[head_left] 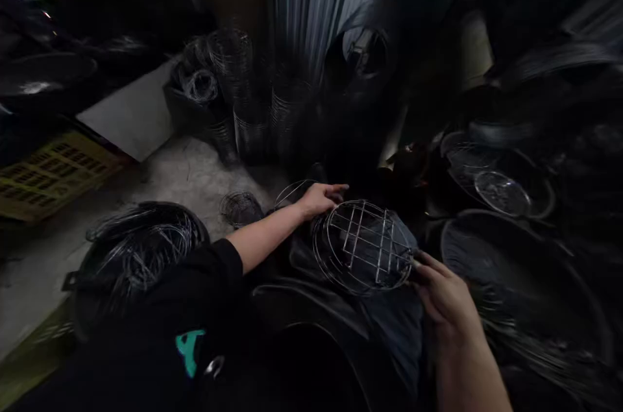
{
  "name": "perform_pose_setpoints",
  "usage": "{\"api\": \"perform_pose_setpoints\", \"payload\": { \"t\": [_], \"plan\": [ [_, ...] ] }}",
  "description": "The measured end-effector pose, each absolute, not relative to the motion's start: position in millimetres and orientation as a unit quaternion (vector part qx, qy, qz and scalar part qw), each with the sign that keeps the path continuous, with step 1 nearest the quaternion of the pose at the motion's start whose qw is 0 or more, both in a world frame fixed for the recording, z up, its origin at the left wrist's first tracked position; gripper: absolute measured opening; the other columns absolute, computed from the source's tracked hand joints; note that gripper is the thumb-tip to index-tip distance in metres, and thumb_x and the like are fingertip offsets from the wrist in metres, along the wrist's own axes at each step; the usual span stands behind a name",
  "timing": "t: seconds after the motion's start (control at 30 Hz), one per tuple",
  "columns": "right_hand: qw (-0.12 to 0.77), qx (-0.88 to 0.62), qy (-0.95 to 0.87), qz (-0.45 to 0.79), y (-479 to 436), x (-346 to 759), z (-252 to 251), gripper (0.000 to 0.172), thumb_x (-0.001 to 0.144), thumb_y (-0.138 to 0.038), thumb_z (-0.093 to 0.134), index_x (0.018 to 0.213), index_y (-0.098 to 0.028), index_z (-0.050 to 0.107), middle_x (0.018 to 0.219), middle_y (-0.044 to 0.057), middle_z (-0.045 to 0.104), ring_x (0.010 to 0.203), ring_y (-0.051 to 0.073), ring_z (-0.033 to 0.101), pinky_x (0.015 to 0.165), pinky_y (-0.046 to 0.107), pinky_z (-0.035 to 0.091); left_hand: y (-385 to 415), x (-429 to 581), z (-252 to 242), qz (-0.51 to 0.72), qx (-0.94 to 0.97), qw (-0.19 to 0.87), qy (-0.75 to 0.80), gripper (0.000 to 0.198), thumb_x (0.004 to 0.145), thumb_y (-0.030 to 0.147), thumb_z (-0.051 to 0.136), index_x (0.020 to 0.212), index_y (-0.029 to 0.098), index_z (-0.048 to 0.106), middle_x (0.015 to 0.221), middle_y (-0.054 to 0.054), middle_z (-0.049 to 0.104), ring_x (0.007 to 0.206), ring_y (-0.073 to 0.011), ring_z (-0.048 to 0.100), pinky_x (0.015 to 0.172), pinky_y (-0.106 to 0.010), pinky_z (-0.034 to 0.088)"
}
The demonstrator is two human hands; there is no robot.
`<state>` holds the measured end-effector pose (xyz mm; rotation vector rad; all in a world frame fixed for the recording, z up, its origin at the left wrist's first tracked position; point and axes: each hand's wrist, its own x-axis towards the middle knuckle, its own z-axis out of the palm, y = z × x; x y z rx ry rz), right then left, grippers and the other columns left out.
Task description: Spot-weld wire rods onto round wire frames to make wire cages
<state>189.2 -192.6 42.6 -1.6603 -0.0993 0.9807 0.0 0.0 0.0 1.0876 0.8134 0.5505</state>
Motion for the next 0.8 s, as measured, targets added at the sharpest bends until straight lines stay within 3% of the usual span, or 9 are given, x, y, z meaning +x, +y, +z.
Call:
{"api": "perform_pose_setpoints", "payload": {
  "t": [0.33, 0.53, 0.7, 0.8],
  "plan": [
    [0.559, -0.691, -0.09, 0.449, -195.1, 197.2, 34.8, 0.047, 0.034, -0.018, 0.078, 0.079, -0.014, 0.07, 0.065, 0.005, 0.066, 0.05, 0.014, 0.057, 0.043, 0.024, 0.046, -2.4, -0.4, 7.9, 0.219, 0.504, 0.757, 0.354, 0.079, 0.056, -0.012, 0.052, 0.131, 0.014, 0.052, 0.084, -0.003, 0.07, 0.055, -0.007, 0.059, 0.052, -0.016, 0.047],
    [0.519, -0.735, -0.139, 0.414, -200.3, 199.6, 25.6, 0.052, 0.039, -0.023, 0.075, 0.09, -0.014, 0.072, 0.072, 0.004, 0.068, 0.055, 0.014, 0.058, 0.047, 0.024, 0.047, -0.6, -7.4, 0.1, 0.187, 0.518, 0.771, 0.32, 0.083, 0.058, -0.009, 0.055, 0.136, 0.017, 0.046, 0.104, -0.009, 0.07, 0.065, -0.0117, 0.065, 0.056, -0.019, 0.052],
    [0.438, -0.787, -0.205, 0.384, -203.4, 204.9, 25.5, 0.042, 0.046, -0.021, 0.074, 0.087, -0.014, 0.075, 0.087, 0.007, 0.071, 0.067, 0.018, 0.062, 0.046, 0.022, 0.046, 3.2, -14.9, 0.6, 0.133, 0.62, 0.71, 0.305, 0.074, 0.064, 0.001, 0.067, 0.134, 0.014, 0.048, 0.114, -0.011, 0.067, 0.089, -0.0192, 0.067, 0.08, -0.03, 0.055],
    [0.401, -0.795, -0.229, 0.393, -207.6, 207.8, 28.5, 0.043, 0.051, -0.022, 0.075, 0.093, -0.013, 0.075, 0.073, 0.006, 0.07, 0.059, 0.017, 0.061, 0.045, 0.021, 0.045, 9.8, -22.0, 7.1, 0.085, 0.697, 0.657, 0.276, 0.071, 0.066, 0.003, 0.067, 0.134, 0.014, 0.049, 0.118, -0.008, 0.066, 0.107, -0.0213, 0.062, 0.098, -0.032, 0.047]
  ]
}}
